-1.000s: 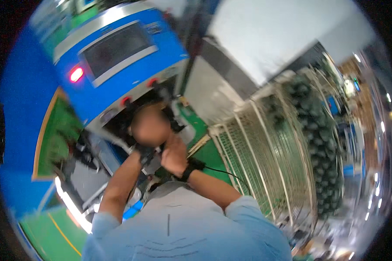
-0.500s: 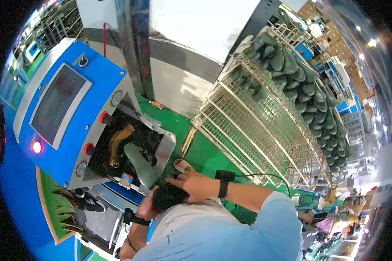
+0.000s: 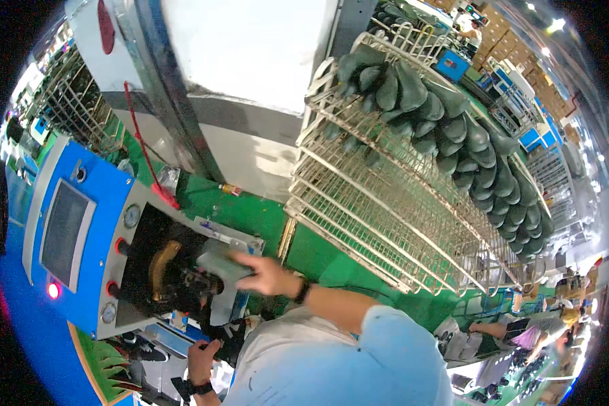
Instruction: The person repeatedly picks up black shoes from a metal rack and places them into a blue machine. After each insertion, the person removes the shoe and returns it to the rack. This cycle continues for multiple shoes in a factory setting.
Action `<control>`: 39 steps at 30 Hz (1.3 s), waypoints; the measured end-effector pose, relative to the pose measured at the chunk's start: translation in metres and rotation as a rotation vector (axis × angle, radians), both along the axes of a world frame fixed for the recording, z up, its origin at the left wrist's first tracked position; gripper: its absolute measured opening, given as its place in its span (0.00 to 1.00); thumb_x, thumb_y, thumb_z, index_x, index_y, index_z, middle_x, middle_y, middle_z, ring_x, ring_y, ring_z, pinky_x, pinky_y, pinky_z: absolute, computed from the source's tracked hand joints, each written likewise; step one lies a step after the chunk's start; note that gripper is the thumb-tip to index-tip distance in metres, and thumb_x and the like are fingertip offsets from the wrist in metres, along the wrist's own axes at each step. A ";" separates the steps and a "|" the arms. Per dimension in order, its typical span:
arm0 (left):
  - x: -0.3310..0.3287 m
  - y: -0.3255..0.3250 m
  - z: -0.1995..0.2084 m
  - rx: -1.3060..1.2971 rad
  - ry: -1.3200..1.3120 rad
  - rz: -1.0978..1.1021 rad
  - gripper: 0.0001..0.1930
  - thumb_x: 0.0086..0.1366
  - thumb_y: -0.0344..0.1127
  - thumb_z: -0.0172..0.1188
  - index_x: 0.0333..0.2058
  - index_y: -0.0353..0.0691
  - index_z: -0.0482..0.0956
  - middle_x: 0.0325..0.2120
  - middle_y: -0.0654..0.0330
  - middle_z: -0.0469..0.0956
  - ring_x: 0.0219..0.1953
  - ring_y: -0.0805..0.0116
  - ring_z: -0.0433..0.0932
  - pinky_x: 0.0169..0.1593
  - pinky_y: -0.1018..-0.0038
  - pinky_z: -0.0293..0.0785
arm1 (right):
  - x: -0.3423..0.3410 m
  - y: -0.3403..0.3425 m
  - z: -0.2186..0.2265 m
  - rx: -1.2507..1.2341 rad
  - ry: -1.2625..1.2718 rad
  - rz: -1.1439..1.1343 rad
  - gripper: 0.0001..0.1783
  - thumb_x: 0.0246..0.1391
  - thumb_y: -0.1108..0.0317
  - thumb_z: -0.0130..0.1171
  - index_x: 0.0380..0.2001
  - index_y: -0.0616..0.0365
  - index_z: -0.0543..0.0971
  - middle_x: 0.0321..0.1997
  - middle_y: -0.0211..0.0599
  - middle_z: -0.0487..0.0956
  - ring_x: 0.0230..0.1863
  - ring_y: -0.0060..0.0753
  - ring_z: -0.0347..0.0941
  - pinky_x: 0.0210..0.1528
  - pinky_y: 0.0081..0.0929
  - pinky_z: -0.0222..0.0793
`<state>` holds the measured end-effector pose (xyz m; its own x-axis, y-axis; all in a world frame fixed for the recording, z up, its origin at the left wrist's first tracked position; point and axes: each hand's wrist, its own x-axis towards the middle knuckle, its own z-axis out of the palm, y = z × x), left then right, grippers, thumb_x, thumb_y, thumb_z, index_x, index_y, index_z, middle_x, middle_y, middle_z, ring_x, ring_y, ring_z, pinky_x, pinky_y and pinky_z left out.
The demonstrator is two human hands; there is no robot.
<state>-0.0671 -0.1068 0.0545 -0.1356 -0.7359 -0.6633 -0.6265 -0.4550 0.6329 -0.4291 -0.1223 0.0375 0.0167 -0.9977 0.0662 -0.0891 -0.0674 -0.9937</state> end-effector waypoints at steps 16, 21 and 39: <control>-0.076 0.012 0.003 0.165 0.238 0.200 0.20 0.69 0.40 0.72 0.51 0.30 0.88 0.43 0.53 0.88 0.39 0.67 0.85 0.41 0.70 0.82 | -0.562 0.065 -0.075 0.889 0.880 -0.831 0.41 0.68 0.48 0.62 0.75 0.59 0.63 0.52 0.54 0.83 0.43 0.47 0.80 0.42 0.52 0.76; 0.045 0.085 -0.049 -0.548 -0.191 -0.676 0.21 0.67 0.52 0.68 0.49 0.43 0.88 0.41 0.51 0.88 0.42 0.51 0.87 0.47 0.61 0.82 | -0.468 0.078 -0.077 0.458 1.469 -0.979 0.33 0.70 0.51 0.60 0.66 0.65 0.72 0.58 0.61 0.80 0.55 0.58 0.77 0.55 0.53 0.74; 0.252 0.287 -0.163 -0.158 -0.887 0.848 0.25 0.68 0.58 0.58 0.37 0.42 0.91 0.42 0.49 0.86 0.53 0.48 0.72 0.69 0.55 0.60 | 0.114 -0.063 -0.022 0.245 0.730 0.782 0.30 0.64 0.72 0.65 0.68 0.66 0.74 0.62 0.57 0.82 0.56 0.43 0.83 0.59 0.35 0.78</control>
